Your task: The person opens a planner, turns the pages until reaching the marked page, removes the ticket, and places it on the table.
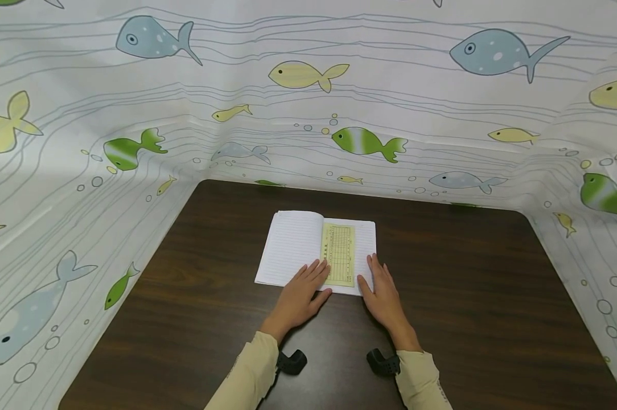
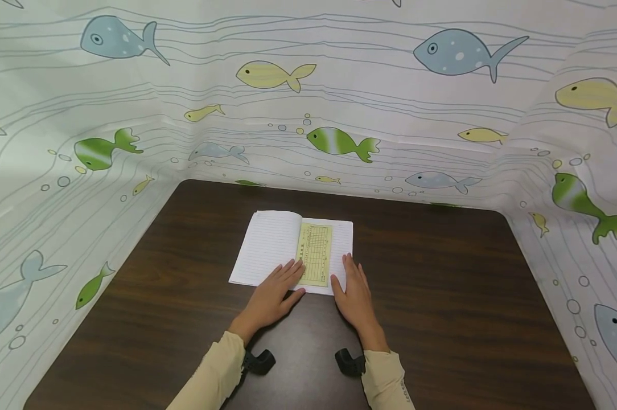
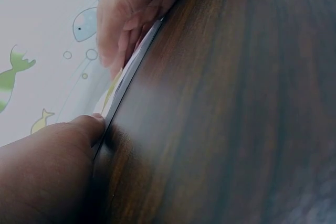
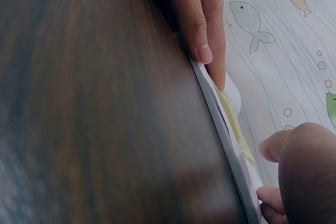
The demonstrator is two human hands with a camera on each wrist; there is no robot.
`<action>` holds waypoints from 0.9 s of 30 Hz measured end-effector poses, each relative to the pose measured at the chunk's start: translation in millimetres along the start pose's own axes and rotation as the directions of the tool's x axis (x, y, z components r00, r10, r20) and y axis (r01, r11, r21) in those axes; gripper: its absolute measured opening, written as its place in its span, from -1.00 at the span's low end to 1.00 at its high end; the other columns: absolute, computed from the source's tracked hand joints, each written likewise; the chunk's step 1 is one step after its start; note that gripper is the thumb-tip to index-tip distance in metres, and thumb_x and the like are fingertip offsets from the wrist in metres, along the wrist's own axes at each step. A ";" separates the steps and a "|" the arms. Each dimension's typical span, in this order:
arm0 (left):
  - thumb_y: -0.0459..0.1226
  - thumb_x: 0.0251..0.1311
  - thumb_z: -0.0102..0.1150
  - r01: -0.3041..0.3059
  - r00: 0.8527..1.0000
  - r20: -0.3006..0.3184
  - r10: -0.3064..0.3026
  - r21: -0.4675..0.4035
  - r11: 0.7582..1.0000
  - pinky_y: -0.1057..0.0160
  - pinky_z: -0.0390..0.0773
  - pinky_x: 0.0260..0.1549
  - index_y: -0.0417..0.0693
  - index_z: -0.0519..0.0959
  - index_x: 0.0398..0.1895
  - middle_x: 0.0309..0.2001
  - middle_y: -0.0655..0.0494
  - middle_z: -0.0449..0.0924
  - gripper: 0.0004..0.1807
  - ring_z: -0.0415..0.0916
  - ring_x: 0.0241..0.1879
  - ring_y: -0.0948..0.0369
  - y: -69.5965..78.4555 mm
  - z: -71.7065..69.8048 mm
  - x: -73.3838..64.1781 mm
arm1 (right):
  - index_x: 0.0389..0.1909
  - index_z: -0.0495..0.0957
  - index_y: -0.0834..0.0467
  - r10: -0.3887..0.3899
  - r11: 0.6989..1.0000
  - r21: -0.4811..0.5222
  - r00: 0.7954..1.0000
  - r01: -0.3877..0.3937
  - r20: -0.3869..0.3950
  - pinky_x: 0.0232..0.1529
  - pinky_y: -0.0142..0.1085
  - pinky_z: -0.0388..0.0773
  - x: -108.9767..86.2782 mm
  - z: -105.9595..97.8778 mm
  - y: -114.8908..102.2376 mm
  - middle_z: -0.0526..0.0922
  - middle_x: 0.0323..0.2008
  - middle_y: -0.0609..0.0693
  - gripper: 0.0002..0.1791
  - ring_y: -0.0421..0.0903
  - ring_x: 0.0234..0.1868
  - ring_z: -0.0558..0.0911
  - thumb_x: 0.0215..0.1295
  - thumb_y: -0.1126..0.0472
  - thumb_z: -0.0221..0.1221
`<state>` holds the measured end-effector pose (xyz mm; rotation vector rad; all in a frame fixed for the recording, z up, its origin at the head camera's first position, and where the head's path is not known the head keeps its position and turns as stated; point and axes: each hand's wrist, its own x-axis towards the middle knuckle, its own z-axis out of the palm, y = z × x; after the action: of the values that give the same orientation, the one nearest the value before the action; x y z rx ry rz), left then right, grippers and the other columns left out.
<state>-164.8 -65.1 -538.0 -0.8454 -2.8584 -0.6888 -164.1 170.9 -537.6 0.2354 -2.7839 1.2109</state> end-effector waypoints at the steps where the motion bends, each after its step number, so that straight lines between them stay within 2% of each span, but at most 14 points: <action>1: -0.01 0.57 0.03 0.001 1.000 -0.001 -0.001 -0.001 1.000 0.09 0.00 0.56 -0.11 0.28 0.57 0.56 0.05 0.24 -0.35 0.06 0.59 0.14 0.2 -0.2 0.0 | 0.56 0.08 0.43 0.000 1.000 -0.001 1.000 0.000 0.001 0.57 0.16 -0.12 0.3 -0.2 -0.1 0.04 0.59 0.32 -0.24 0.23 0.61 0.07 0.58 0.09 0.09; 27: 0.01 0.58 -0.01 0.026 1.000 0.017 -0.025 -0.021 0.999 0.09 0.00 0.56 -0.10 0.28 0.58 0.57 0.07 0.22 -0.36 0.04 0.60 0.15 2.1 -0.9 0.5 | 0.56 0.09 0.43 -0.006 1.000 -0.023 1.000 0.006 0.001 0.59 0.11 -0.11 1.2 0.0 1.4 0.08 0.58 0.31 -0.23 0.22 0.59 0.12 0.53 0.15 0.15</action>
<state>-164.1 -63.7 -536.3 -0.8230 -2.8866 -0.7194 -165.5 171.7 -538.4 0.2423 -2.7937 1.1775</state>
